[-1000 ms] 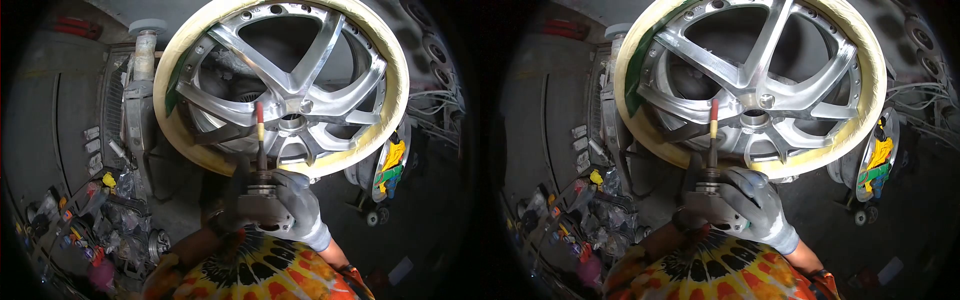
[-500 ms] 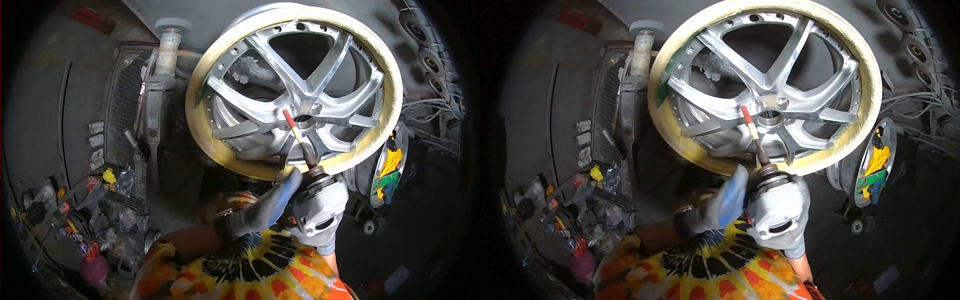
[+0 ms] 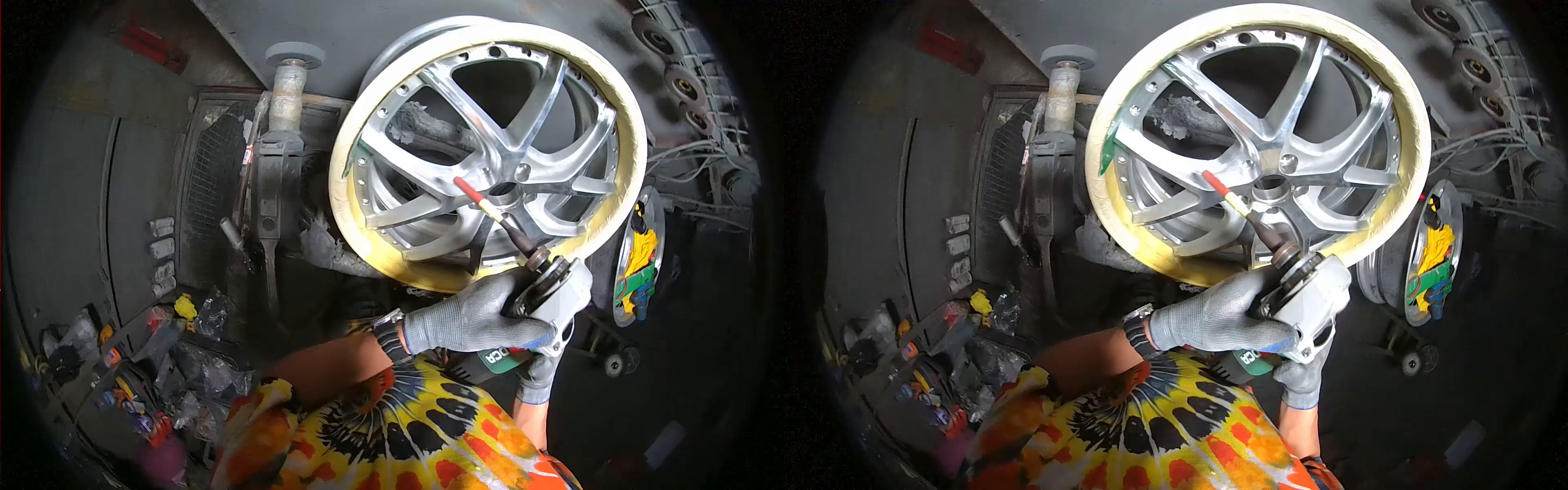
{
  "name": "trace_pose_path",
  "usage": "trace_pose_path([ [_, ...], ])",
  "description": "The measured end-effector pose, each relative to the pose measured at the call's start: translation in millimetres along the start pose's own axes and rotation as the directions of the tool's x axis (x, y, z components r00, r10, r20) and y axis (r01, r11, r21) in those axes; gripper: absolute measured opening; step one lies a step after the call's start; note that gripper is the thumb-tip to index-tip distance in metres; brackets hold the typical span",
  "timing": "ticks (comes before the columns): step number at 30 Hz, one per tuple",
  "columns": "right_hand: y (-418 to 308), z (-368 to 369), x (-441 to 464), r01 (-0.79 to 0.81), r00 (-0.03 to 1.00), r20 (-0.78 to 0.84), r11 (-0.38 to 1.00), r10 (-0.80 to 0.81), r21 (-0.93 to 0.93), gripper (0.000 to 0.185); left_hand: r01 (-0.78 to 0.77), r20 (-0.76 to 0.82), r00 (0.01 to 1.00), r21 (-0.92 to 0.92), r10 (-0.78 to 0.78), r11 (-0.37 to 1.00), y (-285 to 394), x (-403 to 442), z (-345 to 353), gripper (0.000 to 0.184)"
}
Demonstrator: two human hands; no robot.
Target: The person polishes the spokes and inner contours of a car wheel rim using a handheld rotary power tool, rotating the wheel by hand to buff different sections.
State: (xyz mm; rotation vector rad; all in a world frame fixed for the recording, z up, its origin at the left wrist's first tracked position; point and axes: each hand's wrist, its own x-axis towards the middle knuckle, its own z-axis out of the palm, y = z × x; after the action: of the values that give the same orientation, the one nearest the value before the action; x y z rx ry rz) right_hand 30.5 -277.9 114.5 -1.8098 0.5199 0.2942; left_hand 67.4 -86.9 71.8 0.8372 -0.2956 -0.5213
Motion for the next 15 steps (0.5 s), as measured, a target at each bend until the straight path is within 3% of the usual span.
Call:
trace_pose_path([
  [1, 2, 4, 1, -0.007, 1.000, -0.012, 1.000, 0.007, 0.008, 0.090, -0.011, -0.041, 0.999, 0.023, 0.012, 1.000, -5, 1, 1, 0.065],
  [3, 10, 8, 4, 0.191, 0.981, 0.007, 0.981, -0.192, 0.035, 0.110, -0.054, -0.111, 0.992, 0.075, 0.062, 0.996, -9, 4, 4, 0.062],
  [4, 20, 6, 9, 0.348, 0.905, 0.165, 0.904, -0.393, 0.248, 0.111, -0.040, -0.149, 0.987, 0.167, 0.065, 0.985, -9, 5, 3, 0.060],
  [5, 23, 6, 10, 0.341, 0.909, 0.157, 0.906, -0.386, 0.252, 0.111, -0.023, -0.188, 0.979, 0.258, 0.074, 0.966, -11, 6, 2, 0.058],
  [7, 21, 9, 12, 0.276, 0.949, 0.070, 0.919, -0.306, 0.282, 0.109, -0.052, -0.204, 0.974, 0.228, 0.100, 0.972, -21, 17, 4, 0.055],
  [8, 38, 0, 20, 0.299, 0.954, -0.028, 0.941, -0.299, 0.158, 0.102, -0.031, -0.240, 0.967, 0.231, 0.088, 0.972, -22, 21, 5, 0.053],
  [9, 45, -2, 22, 0.293, 0.956, -0.026, 0.942, -0.293, 0.162, 0.102, -0.012, -0.277, 0.958, 0.238, 0.080, 0.971, -24, 26, 6, 0.052],
  [11, 54, -5, 25, 0.221, 0.970, -0.002, 0.882, -0.242, 0.416, 0.091, -0.023, -0.298, 0.952, 0.185, 0.078, 0.983, -31, 36, 9, 0.050],
  [12, 47, -3, 26, 0.197, 0.967, 0.048, 0.855, -0.250, 0.480, 0.075, -0.014, -0.314, 0.946, 0.217, 0.084, 0.976, -32, 39, 10, 0.050],
  [15, 45, -8, 35, 0.193, 0.958, 0.100, 0.858, -0.270, 0.476, 0.063, 0.004, -0.324, 0.944, 0.195, 0.060, 0.981, -42, 50, 11, 0.053],
])
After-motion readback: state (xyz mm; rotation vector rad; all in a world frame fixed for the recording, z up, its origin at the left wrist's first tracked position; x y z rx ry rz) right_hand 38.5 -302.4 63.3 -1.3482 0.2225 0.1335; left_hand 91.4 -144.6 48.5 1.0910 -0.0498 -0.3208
